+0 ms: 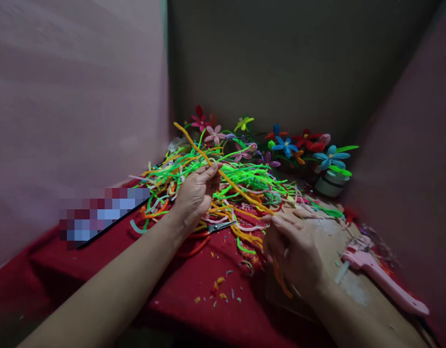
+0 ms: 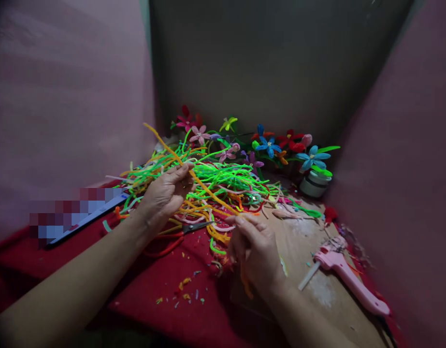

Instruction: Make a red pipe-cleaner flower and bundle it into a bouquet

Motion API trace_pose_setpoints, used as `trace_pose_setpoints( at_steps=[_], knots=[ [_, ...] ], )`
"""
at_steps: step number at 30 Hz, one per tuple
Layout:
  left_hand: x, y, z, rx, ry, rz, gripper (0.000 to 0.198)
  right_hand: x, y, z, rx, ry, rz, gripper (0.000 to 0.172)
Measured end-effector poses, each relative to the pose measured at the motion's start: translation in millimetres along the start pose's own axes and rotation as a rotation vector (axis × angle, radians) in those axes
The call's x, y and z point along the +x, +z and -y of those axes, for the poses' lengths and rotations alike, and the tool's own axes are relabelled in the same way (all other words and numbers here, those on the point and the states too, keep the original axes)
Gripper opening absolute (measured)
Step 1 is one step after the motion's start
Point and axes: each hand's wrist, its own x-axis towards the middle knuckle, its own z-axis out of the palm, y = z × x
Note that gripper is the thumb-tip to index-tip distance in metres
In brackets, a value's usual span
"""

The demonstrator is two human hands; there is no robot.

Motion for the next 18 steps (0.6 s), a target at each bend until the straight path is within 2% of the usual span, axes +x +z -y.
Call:
trace_pose_setpoints(
  at_steps=[3,6,9,11,15,18],
  knots=[
    [0,-0.4,0,-0.024,0.026,-0.033,0.001,8,-3,7,0.176,-0.018,-0.069,0.011],
    [-5,1.9,6,-0.021,0.01,-0.031,0.002,11,-4,2,0.201,0.061,-0.029,0.012],
    [-14,6.8,17,0.005,-0.068,0.041,0.007,12,-4,-6,0.184,0.104,0.053,0.024],
    [-22,10.5,27,0.041,-0.133,0.08,0.009,13,-5,-9,0.18,0.103,0.064,0.029],
    [-38,15.7,45,0.125,-0.235,0.151,0.011,18,-7,-12,0.181,0.048,0.034,0.02],
    [-46,16.8,56,0.178,-0.292,0.309,0.009,21,-10,-15,0.171,0.015,0.015,0.025]
  ],
)
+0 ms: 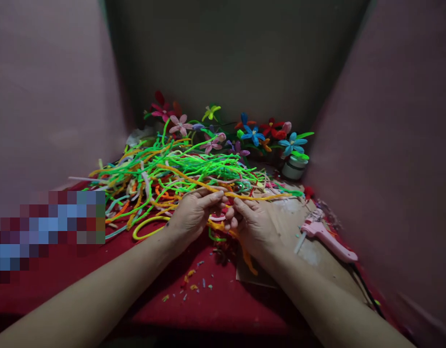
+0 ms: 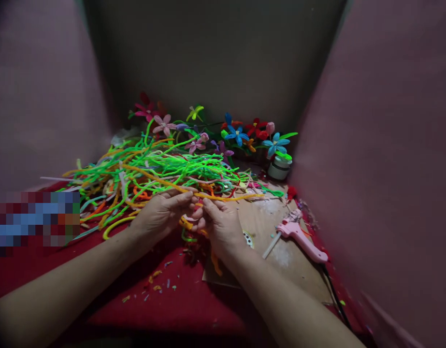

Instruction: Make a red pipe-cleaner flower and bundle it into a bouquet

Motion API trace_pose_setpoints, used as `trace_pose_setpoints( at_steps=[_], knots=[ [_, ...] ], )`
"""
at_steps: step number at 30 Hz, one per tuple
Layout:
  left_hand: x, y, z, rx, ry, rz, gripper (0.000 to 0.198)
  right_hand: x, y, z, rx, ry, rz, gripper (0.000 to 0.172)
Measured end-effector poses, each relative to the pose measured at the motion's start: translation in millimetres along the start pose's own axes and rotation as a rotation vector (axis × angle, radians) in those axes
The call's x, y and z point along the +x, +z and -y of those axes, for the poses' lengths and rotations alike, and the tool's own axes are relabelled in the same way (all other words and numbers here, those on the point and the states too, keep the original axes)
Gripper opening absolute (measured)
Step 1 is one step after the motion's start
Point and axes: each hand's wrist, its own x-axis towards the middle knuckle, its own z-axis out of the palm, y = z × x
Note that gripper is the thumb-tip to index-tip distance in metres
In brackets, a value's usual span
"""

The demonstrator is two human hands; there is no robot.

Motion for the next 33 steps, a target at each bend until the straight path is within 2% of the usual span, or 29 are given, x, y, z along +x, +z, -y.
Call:
trace_pose_setpoints(
  at_steps=[3,5,10,16,23,27,33],
  knots=[
    [-1,2.1,8,0.053,-0.011,0.109,0.01,2,-2,-2,0.03,-0.01,-0.056,0.023],
    [-1,1.9,11,0.076,-0.017,0.101,0.01,2,-2,-1,0.05,-0.019,-0.102,0.018],
    [1,-1.3,13,0.149,-0.03,0.034,0.015,1,-2,1,0.002,-0.032,-0.146,0.022],
    [0,-4.9,14,0.253,-0.089,0.003,0.019,6,-10,-4,-0.19,-0.036,-0.12,0.026],
    [2,-7.7,9,0.364,-0.044,-0.087,0.019,2,-7,0,-0.486,0.017,-0.124,0.02],
    [1,-7.1,4,0.479,-0.019,-0.072,0.02,2,-7,4,-0.665,0.04,-0.129,0.02],
    [-2,-4.9,-4,0.512,0.032,-0.043,0.02,4,-10,7,-0.9,-0.112,-0.05,0.02]
  ],
)
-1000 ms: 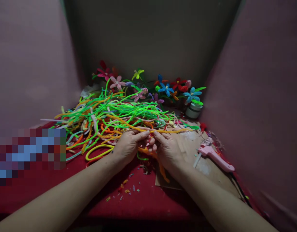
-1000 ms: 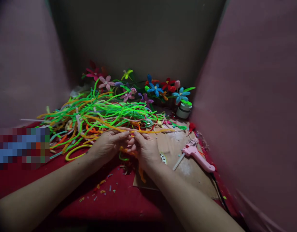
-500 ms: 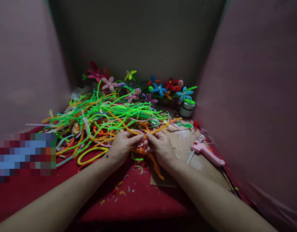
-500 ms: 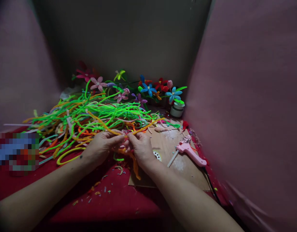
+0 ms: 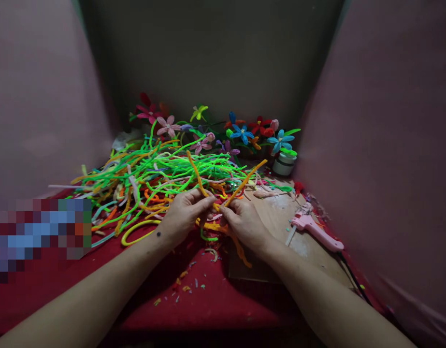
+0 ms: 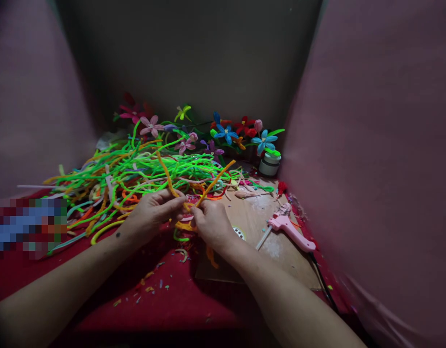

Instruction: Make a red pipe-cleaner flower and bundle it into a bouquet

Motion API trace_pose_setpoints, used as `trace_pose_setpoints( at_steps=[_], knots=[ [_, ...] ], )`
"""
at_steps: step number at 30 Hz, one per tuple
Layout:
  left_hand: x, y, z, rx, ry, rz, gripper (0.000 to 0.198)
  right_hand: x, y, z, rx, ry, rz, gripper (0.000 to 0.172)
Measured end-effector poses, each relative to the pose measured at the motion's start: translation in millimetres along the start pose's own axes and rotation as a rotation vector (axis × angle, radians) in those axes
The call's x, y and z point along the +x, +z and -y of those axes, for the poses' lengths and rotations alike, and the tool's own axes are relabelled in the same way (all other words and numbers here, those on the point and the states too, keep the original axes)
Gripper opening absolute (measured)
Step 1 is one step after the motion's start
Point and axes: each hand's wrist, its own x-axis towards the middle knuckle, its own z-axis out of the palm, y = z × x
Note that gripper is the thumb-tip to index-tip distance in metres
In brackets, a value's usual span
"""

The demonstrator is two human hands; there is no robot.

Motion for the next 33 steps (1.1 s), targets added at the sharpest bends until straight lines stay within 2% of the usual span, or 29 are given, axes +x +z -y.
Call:
trace_pose_setpoints(
  at_steps=[4,8,13,21,33],
  knots=[
    [-3,2.5,-7,0.124,0.048,0.009,0.014,0,1,-1,0.005,0.018,0.079,0.02],
    [-4,4.2,-11,0.196,0.037,0.026,0.017,0,2,-3,0.076,0.051,0.18,0.019],
    [-6,1.8,-11,0.234,0.058,0.029,0.021,-2,-3,7,0.15,0.097,0.274,0.029],
    [-10,4.4,-15,0.283,0.085,0.076,0.02,-5,-13,24,0.087,0.164,0.331,0.025],
    [-15,11.2,-3,0.193,0.173,-0.036,0.017,-4,-19,23,0.072,0.164,0.46,0.021]
  ],
)
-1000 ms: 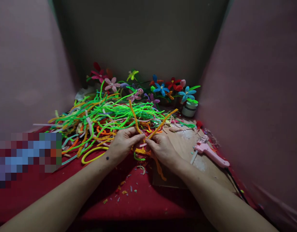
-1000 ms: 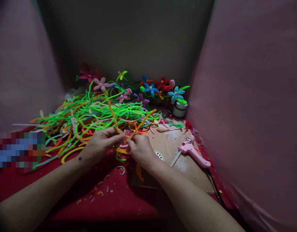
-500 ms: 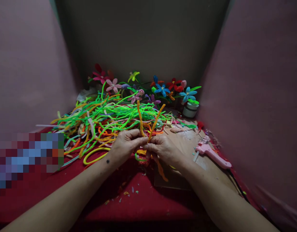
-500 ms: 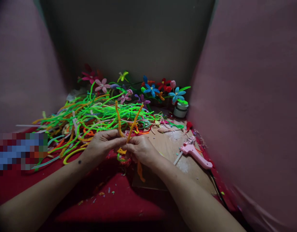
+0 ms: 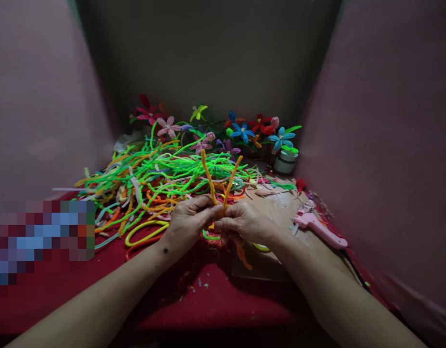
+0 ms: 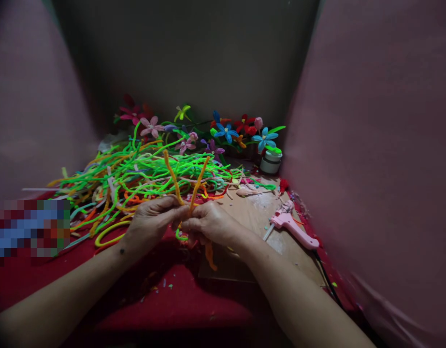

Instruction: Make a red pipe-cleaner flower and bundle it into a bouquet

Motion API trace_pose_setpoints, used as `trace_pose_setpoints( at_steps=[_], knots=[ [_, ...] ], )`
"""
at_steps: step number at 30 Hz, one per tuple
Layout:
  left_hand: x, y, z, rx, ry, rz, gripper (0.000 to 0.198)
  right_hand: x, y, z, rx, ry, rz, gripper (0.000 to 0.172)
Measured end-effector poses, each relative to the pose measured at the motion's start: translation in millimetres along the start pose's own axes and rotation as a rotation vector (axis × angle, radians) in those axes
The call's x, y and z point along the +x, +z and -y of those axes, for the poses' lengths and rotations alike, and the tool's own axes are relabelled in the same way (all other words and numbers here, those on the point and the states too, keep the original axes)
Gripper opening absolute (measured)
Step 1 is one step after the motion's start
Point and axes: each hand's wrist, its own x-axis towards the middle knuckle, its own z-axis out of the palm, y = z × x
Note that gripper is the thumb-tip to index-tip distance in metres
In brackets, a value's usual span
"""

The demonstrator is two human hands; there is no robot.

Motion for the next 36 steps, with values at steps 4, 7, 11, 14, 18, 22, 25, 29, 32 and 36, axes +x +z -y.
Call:
trace_pose_setpoints(
  at_steps=[4,7,11,14,18,22,25,29,32,36],
  knots=[
    [1,-1.2,-3,0.025,-0.02,0.033,0.016,-1,1,0,-0.021,0.026,0.043,0.021],
    [3,-3.4,-8,0.089,-0.062,0.124,0.017,0,4,-2,-0.049,0.045,0.023,0.019],
    [4,-4.6,-13,0.061,-0.068,0.168,0.01,1,6,-5,-0.042,0.034,0.013,0.014],
    [5,-6.8,-10,-0.068,-0.073,0.113,0.013,2,3,-8,0.103,0.018,0.003,0.014],
    [10,-11.6,-3,-0.323,-0.171,0.072,0.015,5,-2,-14,0.516,0.005,0.14,0.023],
    [12,-11.8,1,-0.52,-0.241,0.074,0.015,6,0,-16,0.812,0.082,0.228,0.023],
    [12,-9.1,1,-0.562,-0.249,0.05,0.015,7,2,-17,0.871,0.084,0.212,0.021],
    [10,-5.0,-1,-0.508,-0.205,-0.02,0.017,9,4,-19,0.838,0.064,0.149,0.022],
    [10,-2.8,-2,-0.437,-0.157,-0.066,0.021,11,6,-21,0.8,0.04,0.103,0.024],
    [10,-3.2,0,-0.353,-0.108,-0.064,0.023,12,9,-24,0.776,-0.002,0.054,0.028]
  ],
)
